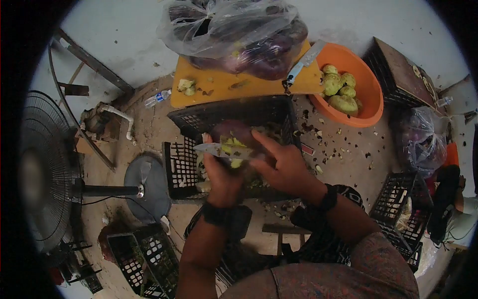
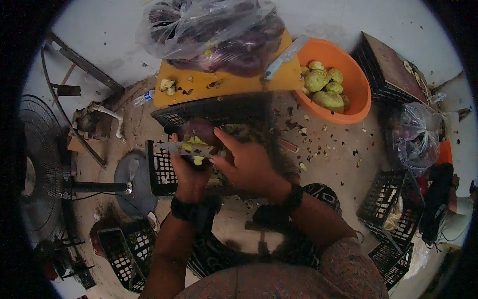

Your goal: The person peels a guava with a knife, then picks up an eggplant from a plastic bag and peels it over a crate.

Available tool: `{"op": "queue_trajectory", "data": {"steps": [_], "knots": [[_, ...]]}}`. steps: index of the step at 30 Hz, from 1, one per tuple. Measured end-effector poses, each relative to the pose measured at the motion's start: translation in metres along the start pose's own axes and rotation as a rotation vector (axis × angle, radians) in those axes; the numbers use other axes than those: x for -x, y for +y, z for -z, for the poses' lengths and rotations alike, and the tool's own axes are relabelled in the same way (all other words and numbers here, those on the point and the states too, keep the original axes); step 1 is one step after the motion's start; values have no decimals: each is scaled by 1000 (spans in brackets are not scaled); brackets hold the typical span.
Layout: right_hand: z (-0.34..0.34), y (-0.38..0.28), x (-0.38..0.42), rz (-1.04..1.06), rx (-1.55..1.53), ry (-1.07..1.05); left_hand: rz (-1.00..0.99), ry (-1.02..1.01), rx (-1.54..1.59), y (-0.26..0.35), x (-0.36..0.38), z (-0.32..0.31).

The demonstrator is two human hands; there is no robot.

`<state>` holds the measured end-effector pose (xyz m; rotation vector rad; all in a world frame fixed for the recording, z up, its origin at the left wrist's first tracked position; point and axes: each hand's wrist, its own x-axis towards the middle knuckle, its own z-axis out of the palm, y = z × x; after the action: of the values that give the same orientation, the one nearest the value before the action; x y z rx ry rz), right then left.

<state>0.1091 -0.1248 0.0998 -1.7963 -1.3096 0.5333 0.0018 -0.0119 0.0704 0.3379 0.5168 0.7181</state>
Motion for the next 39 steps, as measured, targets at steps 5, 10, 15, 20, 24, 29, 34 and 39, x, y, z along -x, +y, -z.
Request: {"op": "queue_trajectory", "data": {"steps": [5, 10, 15, 20, 24, 29, 34, 39], "knots": [[1, -2, 0, -7, 5, 1, 8, 33, -12, 0, 2, -1], [4, 1, -2, -55, -18, -23, -22, 26, -23, -1, -2, 12], [6, 0, -1, -52, -57, -7, -10, 61, -77, 1, -3, 8], [0, 3, -2, -145, -391, 185, 58, -43, 17, 1, -6, 0], [0, 18, -9, -425, -829, 130, 112, -79, 110, 1, -8, -1], [4, 21, -10, -321, -749, 264, 105, -141, 131, -1, -18, 8], [-1, 33, -1, -66, 185, 70, 91, -50, 137, 0, -19, 8], [9, 31, -2, -20, 148, 218, 41, -45, 85, 4, -12, -2]]}}
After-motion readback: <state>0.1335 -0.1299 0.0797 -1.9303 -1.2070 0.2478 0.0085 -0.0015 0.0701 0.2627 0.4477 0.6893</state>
